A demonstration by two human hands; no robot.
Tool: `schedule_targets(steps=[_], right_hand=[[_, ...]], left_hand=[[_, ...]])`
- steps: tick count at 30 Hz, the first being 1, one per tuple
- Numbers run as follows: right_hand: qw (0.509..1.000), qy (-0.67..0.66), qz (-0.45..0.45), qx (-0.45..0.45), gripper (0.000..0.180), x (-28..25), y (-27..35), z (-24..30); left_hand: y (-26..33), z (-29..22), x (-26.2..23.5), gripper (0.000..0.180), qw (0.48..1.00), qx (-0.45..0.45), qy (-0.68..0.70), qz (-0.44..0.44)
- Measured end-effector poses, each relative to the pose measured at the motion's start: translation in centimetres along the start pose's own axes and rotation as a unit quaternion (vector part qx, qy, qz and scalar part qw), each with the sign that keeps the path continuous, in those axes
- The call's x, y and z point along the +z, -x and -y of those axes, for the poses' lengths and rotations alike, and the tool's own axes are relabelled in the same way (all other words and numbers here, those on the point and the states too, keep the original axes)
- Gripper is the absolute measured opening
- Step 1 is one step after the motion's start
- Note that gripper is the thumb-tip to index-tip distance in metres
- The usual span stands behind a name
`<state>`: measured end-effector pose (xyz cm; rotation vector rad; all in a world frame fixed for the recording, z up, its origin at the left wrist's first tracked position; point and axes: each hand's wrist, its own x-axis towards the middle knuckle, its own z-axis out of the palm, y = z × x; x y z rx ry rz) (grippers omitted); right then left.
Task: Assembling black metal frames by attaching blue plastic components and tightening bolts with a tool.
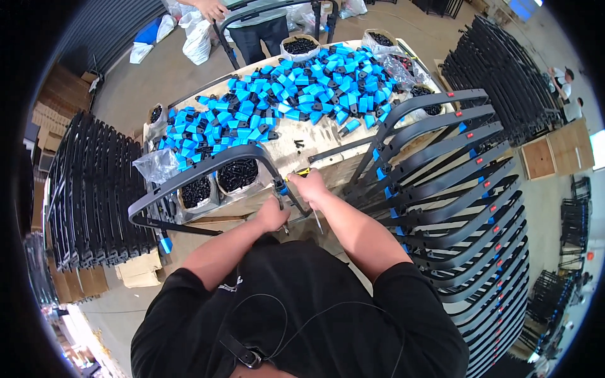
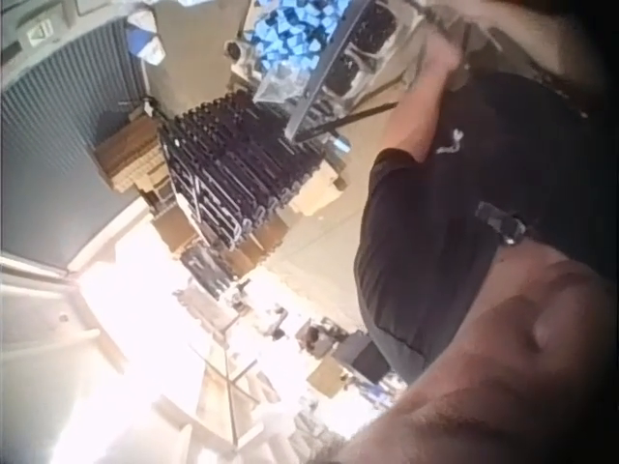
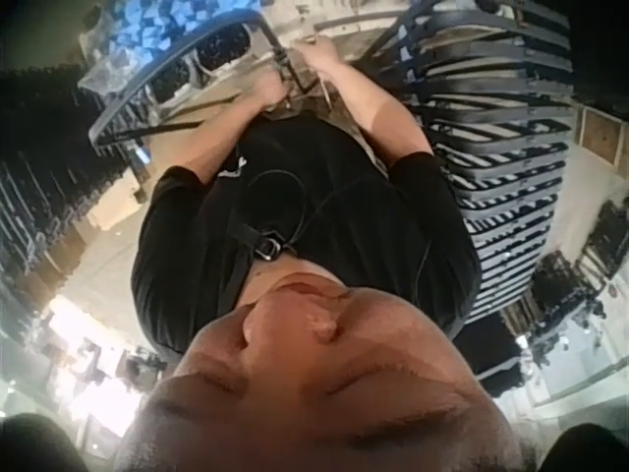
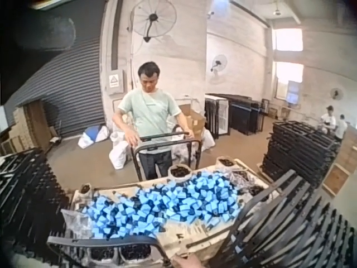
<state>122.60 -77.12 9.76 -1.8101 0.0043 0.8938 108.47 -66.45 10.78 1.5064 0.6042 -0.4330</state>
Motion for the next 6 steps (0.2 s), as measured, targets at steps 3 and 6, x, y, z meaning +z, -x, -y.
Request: schedule_targets(steps=[3,6], right_hand=[[0.997,-0.050,0.037,0.039,0.051,-0.4,-0.2,-0.5],[0.998,-0.047,0.024,-0.021,0.053,0.7,-1.6,-2.9]], left_hand=[[0.5,-2.4,-0.1,0.016,0.941,-0.065,-0.331,-0.023],[-1.8,-0.9,-4.4,0.020,0.817,-0.087,0.520,0.235]])
